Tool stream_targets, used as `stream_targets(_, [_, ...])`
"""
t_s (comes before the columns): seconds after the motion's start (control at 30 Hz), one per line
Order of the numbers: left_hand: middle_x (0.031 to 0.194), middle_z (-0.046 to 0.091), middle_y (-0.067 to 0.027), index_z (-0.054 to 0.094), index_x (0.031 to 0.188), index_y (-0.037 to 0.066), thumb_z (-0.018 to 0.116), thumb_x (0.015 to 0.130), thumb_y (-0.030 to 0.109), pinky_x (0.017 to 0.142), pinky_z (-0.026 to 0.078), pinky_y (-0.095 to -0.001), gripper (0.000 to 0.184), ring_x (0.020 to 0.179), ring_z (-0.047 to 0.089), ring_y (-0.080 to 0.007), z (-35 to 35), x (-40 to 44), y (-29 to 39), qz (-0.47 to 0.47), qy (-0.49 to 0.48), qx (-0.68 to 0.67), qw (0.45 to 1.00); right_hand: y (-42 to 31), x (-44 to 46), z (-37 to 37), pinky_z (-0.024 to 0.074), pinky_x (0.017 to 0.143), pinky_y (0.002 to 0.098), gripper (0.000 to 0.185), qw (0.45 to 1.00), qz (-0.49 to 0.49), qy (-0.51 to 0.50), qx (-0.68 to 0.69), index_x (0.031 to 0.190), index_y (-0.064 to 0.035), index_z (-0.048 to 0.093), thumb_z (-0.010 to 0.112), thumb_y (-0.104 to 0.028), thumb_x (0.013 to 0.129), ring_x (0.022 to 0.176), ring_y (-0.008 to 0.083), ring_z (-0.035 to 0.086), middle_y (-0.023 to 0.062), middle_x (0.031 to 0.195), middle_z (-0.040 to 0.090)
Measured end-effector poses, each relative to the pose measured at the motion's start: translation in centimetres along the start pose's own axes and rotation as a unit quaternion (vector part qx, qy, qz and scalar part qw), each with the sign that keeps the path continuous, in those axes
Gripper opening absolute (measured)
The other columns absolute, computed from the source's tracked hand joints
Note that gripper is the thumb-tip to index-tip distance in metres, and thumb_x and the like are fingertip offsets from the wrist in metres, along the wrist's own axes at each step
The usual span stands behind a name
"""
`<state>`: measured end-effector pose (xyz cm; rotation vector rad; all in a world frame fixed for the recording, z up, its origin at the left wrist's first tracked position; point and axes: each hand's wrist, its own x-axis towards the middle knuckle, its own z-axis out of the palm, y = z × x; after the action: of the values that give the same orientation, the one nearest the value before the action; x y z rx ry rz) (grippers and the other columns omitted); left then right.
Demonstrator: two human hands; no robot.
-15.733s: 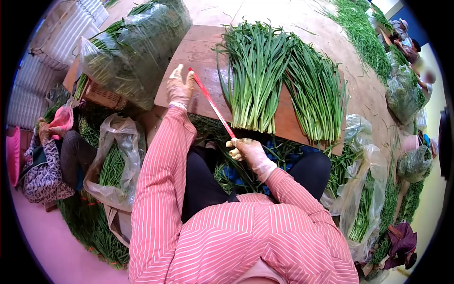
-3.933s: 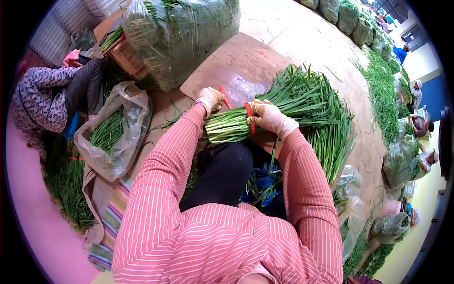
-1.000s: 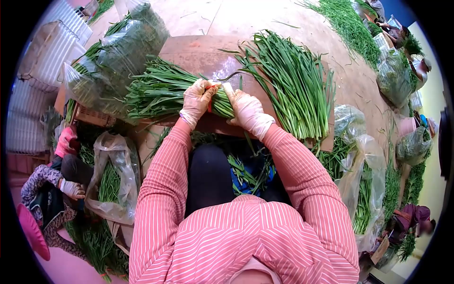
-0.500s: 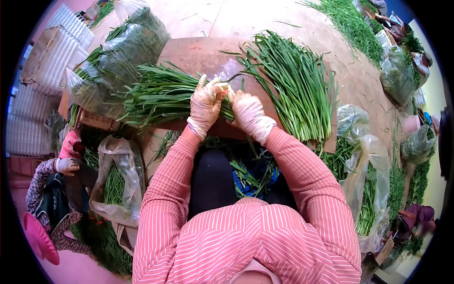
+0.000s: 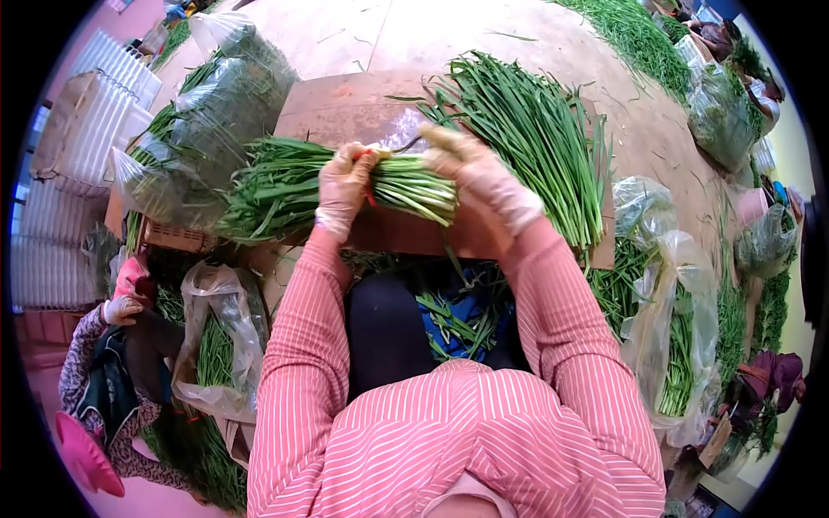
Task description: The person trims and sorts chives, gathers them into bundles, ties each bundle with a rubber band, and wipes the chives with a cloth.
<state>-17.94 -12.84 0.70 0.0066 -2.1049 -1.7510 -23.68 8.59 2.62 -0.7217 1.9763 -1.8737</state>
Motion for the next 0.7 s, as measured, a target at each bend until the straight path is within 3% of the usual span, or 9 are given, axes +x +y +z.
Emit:
stream_targets(0.07, [0.082,0.068,-0.0031,0.063,0.090,0.005,0.061,0.091,0.015,0.061,0.047,-0.0220,0.010,0.069,0.056,-0.0057,-2.7,0.5,3.4,-0.005,0.049,0.067,0.997,-1.3,-1.1,-2.1,0.0401,0.098,0.0348,0.054,0.991,-0.043,0.078,-0.102,0.127,0.0013,0.050,0.061,-0.035,0.088,0.114,0.0269,0.054,0.0208,0.123,0.056])
stream_targets(0.17, [0.087,0.068,-0.0068,0.062,0.089,0.003,0.059,0.092,0.015,0.074,0.051,-0.0255,0.013,0.078,0.061,-0.0114,-5.5,1.1,10.0,0.058,0.155,-0.126,0.978,6.9,-0.6,-2.0,0.0387,0.100,0.0392,0.062,0.920,-0.132,0.128,-0.345,0.129,0.0043,0.045,0.059,-0.039,0.087,0.116,0.0365,0.049,0.0247,0.126,0.051])
stream_targets(0.2, [0.092,0.067,-0.0067,0.063,0.108,0.004,0.055,0.094,0.021,0.074,0.051,-0.0254,0.023,0.080,0.062,-0.0141,-7.6,1.7,10.1,0.079,0.157,-0.218,0.960,7.5,-1.0,-0.6,0.0332,0.105,0.0397,0.062,0.880,-0.117,0.124,-0.444,0.134,0.0049,0.038,0.055,-0.036,0.091,0.125,0.0375,0.042,0.0257,0.132,0.045])
stream_targets(0.3, [0.118,0.060,-0.0113,0.056,0.116,0.006,0.055,0.093,0.020,0.085,0.052,-0.0322,0.027,0.100,0.060,-0.0208,-15.8,1.1,10.1,0.136,0.185,-0.368,0.901,6.5,-4.5,6.5,0.0261,0.107,0.0510,0.062,0.795,-0.163,-0.049,-0.583,0.133,0.0026,0.036,0.055,-0.032,0.085,0.127,0.0443,0.033,0.0269,0.138,0.034])
stream_targets(0.33, [0.124,0.056,-0.0118,0.052,0.124,0.006,0.052,0.094,0.025,0.088,0.051,-0.0339,0.034,0.105,0.059,-0.0223,-16.7,0.4,11.8,0.169,0.201,-0.383,0.886,5.2,-6.4,8.0,0.0258,0.106,0.0515,0.056,0.831,-0.221,-0.161,-0.484,0.132,-0.0012,0.038,0.053,-0.029,0.086,0.127,0.0439,0.035,0.0264,0.137,0.036])
stream_targets(0.37, [0.131,0.051,-0.0120,0.044,0.132,0.007,0.044,0.096,0.032,0.098,0.044,-0.0395,0.044,0.114,0.053,-0.0252,-19.5,0.3,11.6,0.282,-0.016,-0.467,0.838,5.2,-8.1,9.4,0.0296,0.105,0.0492,0.048,0.803,-0.290,-0.226,-0.469,0.127,-0.0036,0.045,0.054,-0.023,0.084,0.125,0.0405,0.038,0.0230,0.132,0.044])
stream_targets(0.43, [0.131,0.051,-0.0117,0.045,0.132,0.007,0.043,0.097,0.032,0.099,0.043,-0.0400,0.043,0.115,0.053,-0.0253,-24.2,-0.3,10.1,0.299,0.025,-0.446,0.843,3.7,-9.2,9.1,0.0386,0.098,0.0426,0.028,0.861,-0.233,-0.309,-0.330,0.103,-0.0045,0.062,0.057,-0.012,0.076,0.107,0.0290,0.054,0.0134,0.109,0.060])
stream_targets(0.53, [0.132,0.050,-0.0108,0.045,0.132,0.007,0.040,0.097,0.032,0.102,0.039,-0.0413,0.043,0.118,0.050,-0.0256,-28.4,-0.8,7.8,0.298,0.097,-0.461,0.830,2.2,-10.4,6.6,0.0489,0.081,0.0374,0.011,0.903,-0.180,-0.192,-0.340,0.085,-0.0041,0.068,0.059,-0.009,0.079,0.085,0.0299,0.062,0.0118,0.089,0.067])
stream_targets(0.7, [0.132,0.049,-0.0103,0.044,0.133,0.008,0.038,0.098,0.034,0.105,0.036,-0.0406,0.044,0.120,0.047,-0.0250,-29.4,-2.5,8.7,0.321,0.105,-0.478,0.811,0.0,-12.5,3.8,0.0506,0.079,0.0374,0.015,0.915,-0.108,-0.126,-0.368,0.092,-0.0052,0.068,0.058,-0.013,0.085,0.089,0.0297,0.064,0.0138,0.095,0.067])
